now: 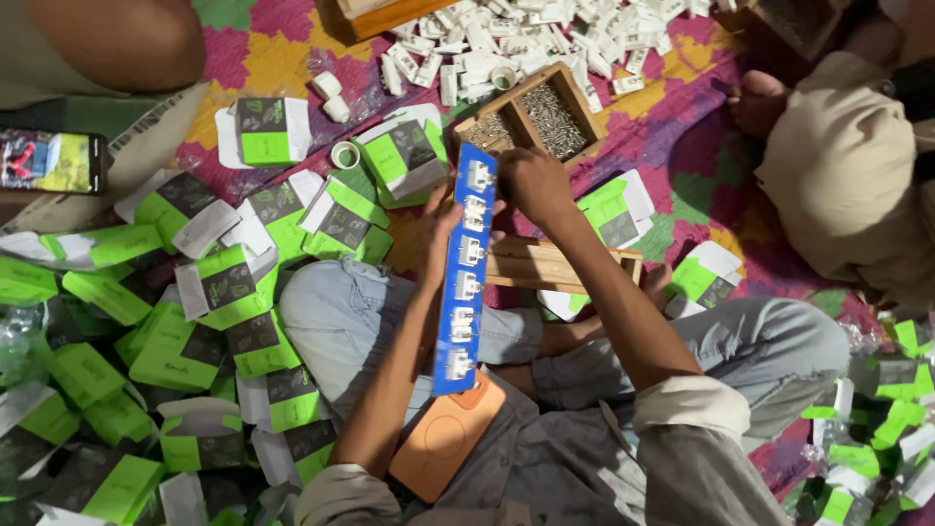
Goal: The person sits on the floor and assembles small white electrical components into a red plastic frame using screws from a wooden box. They handle the components and frame by hand, inserting screws into the components and securing them into the frame.
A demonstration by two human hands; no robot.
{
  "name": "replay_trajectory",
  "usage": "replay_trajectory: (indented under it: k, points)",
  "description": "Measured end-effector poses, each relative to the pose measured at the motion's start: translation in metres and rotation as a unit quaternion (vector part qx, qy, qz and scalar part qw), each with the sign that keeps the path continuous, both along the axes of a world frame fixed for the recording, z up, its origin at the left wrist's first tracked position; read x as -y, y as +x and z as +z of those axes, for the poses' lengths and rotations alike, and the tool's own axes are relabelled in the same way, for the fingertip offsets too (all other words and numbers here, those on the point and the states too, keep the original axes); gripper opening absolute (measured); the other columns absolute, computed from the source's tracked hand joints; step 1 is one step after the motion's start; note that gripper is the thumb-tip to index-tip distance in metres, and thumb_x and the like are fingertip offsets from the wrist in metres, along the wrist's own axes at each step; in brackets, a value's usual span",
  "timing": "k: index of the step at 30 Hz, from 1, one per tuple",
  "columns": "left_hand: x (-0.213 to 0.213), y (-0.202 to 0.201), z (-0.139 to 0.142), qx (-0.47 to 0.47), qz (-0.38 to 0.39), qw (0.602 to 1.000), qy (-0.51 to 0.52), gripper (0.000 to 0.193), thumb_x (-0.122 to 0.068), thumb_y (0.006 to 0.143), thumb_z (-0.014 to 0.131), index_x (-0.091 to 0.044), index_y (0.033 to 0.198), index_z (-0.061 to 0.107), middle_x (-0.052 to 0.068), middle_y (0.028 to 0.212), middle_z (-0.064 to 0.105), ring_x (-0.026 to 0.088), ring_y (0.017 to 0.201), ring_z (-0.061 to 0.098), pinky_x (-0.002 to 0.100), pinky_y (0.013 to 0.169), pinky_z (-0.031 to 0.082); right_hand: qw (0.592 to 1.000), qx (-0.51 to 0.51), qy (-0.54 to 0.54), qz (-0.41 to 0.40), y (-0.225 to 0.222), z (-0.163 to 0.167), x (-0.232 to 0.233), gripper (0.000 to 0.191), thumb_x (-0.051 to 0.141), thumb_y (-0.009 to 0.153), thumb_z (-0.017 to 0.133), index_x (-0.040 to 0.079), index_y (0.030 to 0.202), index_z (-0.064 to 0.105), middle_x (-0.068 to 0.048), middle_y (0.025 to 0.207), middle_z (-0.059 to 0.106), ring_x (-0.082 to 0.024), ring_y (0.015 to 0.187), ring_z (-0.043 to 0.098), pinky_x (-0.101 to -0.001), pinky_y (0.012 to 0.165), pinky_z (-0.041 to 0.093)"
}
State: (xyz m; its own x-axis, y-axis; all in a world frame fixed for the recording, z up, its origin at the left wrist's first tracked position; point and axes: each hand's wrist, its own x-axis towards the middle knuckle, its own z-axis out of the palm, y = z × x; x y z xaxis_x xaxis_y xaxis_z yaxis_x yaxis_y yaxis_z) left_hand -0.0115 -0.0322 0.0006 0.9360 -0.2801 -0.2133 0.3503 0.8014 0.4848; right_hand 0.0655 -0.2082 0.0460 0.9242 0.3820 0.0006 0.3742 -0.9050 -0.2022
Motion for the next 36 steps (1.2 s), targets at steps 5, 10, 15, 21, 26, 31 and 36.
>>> replay_trajectory:
  k: [5, 10, 15, 21, 26, 31, 36]
  points:
    - [-0.006, 0.006, -0.007, -0.008, -0.137, 0.95, -0.28, 0.059, -0.036, 0.114, 0.048, -0.001, 0.16, 0.036, 0.031, 0.149, 0.056, 0.042, 0.119, 0.066, 0.046, 0.082, 0.063, 0.995, -0.089, -0.04, -0.032, 0.016, -0.008, -0.008, 0.016, 0.013, 0.082, 0.069, 0.006, 0.096, 0.073, -0.017, 0.099, 0.073, -0.038, 0.09, 0.072, -0.0476, 0.075, 0.058]
    - [-0.007, 0.006, -0.005, -0.005, -0.104, 0.981, -0.163, 0.065, -0.041, 0.108, 0.048, 0.001, 0.156, 0.036, 0.025, 0.144, 0.057, 0.042, 0.13, 0.061, 0.05, 0.086, 0.062, 0.991, -0.124, -0.017, -0.038, 0.021, -0.014, -0.007, 0.019, 0.018, 0.088, 0.068, 0.002, 0.099, 0.071, -0.021, 0.099, 0.073, -0.04, 0.091, 0.071, -0.0488, 0.077, 0.057]
    - [-0.011, 0.003, 0.001, 0.003, -0.116, 0.978, -0.174, 0.065, -0.041, 0.111, 0.046, 0.005, 0.157, 0.041, 0.03, 0.145, 0.058, 0.043, 0.131, 0.061, 0.049, 0.09, 0.061, 0.993, -0.114, -0.01, -0.031, 0.022, -0.01, -0.01, 0.018, 0.016, 0.089, 0.067, 0.004, 0.101, 0.071, -0.019, 0.103, 0.074, -0.039, 0.094, 0.072, -0.0475, 0.078, 0.058]
    - [-0.012, 0.006, -0.002, 0.002, -0.117, 0.972, -0.206, 0.061, -0.038, 0.11, 0.046, 0.001, 0.156, 0.038, 0.025, 0.146, 0.056, 0.043, 0.132, 0.06, 0.051, 0.088, 0.062, 0.994, -0.1, -0.048, 0.024, 0.02, -0.007, -0.009, 0.029, 0.017, 0.084, 0.069, 0.004, 0.11, 0.07, -0.019, 0.11, 0.072, -0.038, 0.1, 0.07, -0.0457, 0.081, 0.057]
    - [-0.015, 0.006, 0.006, 0.01, -0.116, 0.971, -0.209, 0.059, -0.036, 0.109, 0.046, -0.002, 0.156, 0.038, 0.025, 0.146, 0.055, 0.045, 0.131, 0.059, 0.052, 0.085, 0.062, 0.995, -0.081, -0.053, 0.032, 0.017, -0.008, -0.011, 0.031, 0.015, 0.084, 0.07, 0.002, 0.112, 0.069, -0.02, 0.116, 0.069, -0.04, 0.103, 0.068, -0.0455, 0.086, 0.057]
    - [-0.016, 0.004, 0.019, 0.011, -0.1, 0.969, -0.226, 0.057, -0.033, 0.11, 0.047, -0.004, 0.158, 0.037, 0.023, 0.152, 0.054, 0.046, 0.132, 0.058, 0.049, 0.083, 0.062, 0.996, -0.081, 0.015, -0.03, 0.013, 0.003, -0.006, 0.037, 0.006, 0.087, 0.065, 0.001, 0.123, 0.068, -0.024, 0.111, 0.067, -0.043, 0.096, 0.068, -0.0477, 0.08, 0.056]
    - [-0.013, 0.004, 0.004, -0.023, -0.106, 0.97, -0.216, 0.058, -0.035, 0.108, 0.047, -0.001, 0.155, 0.039, 0.023, 0.145, 0.057, 0.042, 0.129, 0.063, 0.051, 0.083, 0.062, 0.995, -0.097, 0.01, -0.038, 0.011, -0.004, -0.002, 0.023, 0.006, 0.091, 0.063, -0.002, 0.111, 0.071, -0.023, 0.121, 0.069, -0.042, 0.1, 0.069, -0.047, 0.085, 0.057]
